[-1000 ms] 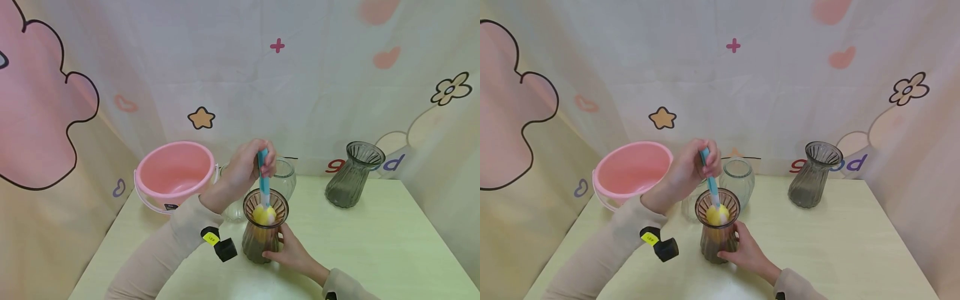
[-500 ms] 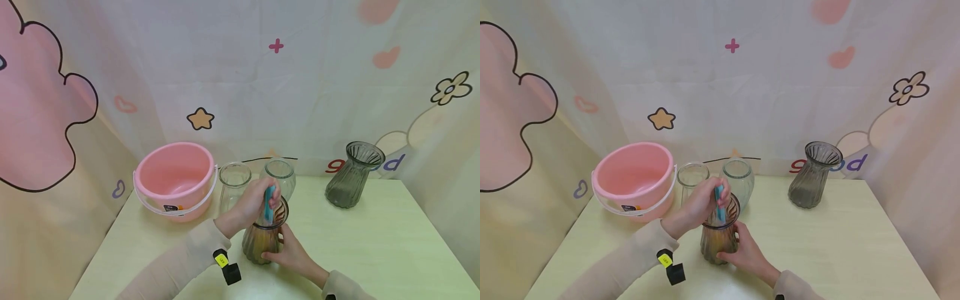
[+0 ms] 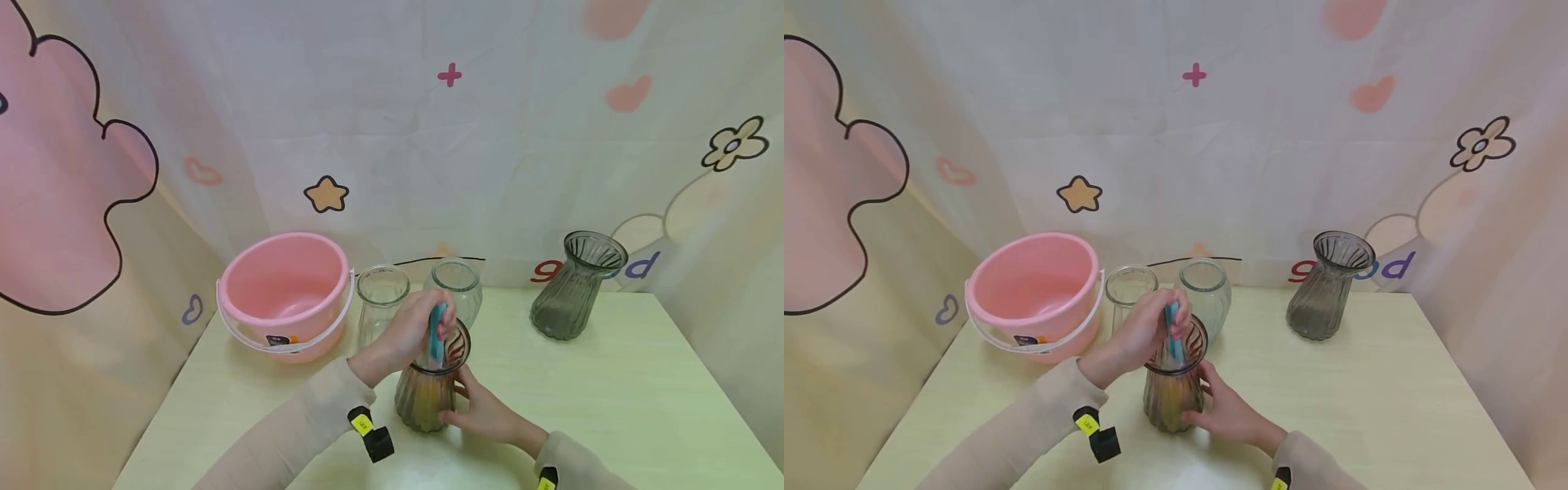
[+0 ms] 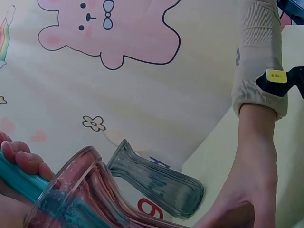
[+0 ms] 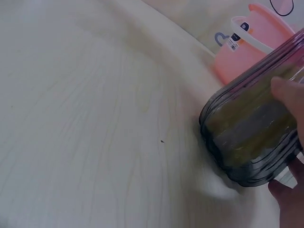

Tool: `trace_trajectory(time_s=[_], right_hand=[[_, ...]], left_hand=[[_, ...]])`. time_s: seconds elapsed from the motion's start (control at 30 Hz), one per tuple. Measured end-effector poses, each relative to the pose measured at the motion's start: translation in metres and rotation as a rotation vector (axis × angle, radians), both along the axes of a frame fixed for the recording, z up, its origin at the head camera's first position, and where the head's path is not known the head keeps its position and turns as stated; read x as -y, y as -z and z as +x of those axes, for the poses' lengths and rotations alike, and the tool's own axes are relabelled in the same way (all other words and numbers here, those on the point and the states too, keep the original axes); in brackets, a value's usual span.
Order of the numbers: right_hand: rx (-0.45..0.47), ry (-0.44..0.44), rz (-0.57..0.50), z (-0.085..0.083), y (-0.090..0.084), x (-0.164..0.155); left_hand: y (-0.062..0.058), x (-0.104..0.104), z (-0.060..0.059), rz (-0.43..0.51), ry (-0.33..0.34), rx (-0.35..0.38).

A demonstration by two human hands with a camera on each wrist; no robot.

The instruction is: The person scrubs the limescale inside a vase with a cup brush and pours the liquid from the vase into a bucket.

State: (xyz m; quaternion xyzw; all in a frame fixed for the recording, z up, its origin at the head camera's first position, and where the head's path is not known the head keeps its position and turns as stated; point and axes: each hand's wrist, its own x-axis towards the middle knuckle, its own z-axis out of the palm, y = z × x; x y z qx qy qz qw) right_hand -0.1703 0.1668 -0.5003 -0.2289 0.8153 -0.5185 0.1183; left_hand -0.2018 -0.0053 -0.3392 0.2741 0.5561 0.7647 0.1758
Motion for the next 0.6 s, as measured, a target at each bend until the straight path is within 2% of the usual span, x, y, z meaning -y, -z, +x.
trace_trajectory(time_s=[0.2,0.3,0.43,0.6], right_hand=[[-0.015,-0.013,0.004,-0.003,0.003,-0.002],[-0.028,0.000,-0.002,-0.003,0.004,-0.001],[-0.021,0.023,-0.016,-0.002,0.005,0.000],[0.015,0.061,-0.022,0.001,0.006,0.003]], left_hand=[[-0.001,0.003,0.002,0.029,-0.031,-0.008],[-0.009,0.006,0.003,0.047,-0.034,-0.024],[-0.034,0.013,0.002,0.083,-0.009,-0.054],[-0.070,0.019,0.000,0.126,-0.016,-0.095]])
